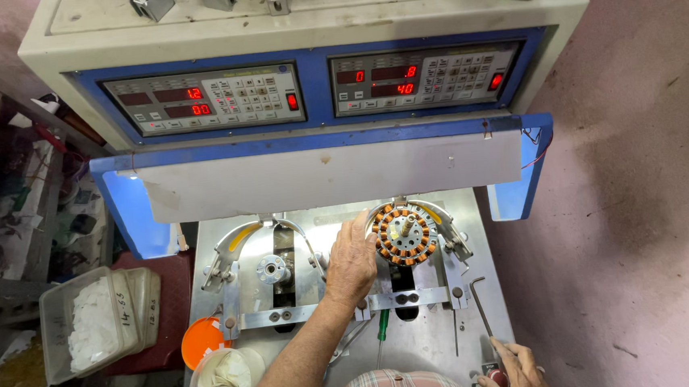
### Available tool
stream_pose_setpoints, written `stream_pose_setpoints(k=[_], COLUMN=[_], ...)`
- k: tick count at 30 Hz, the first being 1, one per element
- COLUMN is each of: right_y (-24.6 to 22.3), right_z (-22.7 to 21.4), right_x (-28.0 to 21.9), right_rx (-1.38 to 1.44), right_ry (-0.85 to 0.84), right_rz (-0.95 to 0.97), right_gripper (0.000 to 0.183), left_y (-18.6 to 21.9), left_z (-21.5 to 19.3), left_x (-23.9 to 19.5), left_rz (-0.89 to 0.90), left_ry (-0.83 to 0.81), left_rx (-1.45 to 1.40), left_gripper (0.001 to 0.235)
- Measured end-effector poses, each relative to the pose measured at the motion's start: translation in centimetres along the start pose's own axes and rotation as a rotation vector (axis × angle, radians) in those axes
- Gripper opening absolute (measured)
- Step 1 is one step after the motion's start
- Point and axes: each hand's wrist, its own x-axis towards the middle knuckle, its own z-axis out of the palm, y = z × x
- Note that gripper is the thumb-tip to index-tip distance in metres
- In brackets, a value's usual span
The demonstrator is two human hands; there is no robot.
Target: The person winds copper wire onto a stator using a semi-automatic winding machine, using a small tool to guide the wire and interacting with a digital control panel.
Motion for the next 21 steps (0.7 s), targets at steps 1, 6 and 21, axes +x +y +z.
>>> stream_pose_setpoints(k=[1,6,21], right_y=[-0.3,-2.4,-2.5], right_z=[-0.2,-1.4,-1.5], right_x=[0.2,1.0,1.8], right_rx=[0.003,-0.087,-0.048], right_ry=[-0.002,-0.037,-0.024], right_rz=[0.013,0.072,0.033], right_gripper=[0.093,0.080,0.049], left_y=[0.0,0.1,0.4], left_z=[0.0,-0.1,-0.6], left_x=[0.0,0.0,-0.2], left_rz=[-0.002,-0.017,0.083], left_ry=[-0.002,-0.014,0.029], left_rx=[-0.001,-0.010,0.157], left_gripper=[0.047,0.046,0.054])
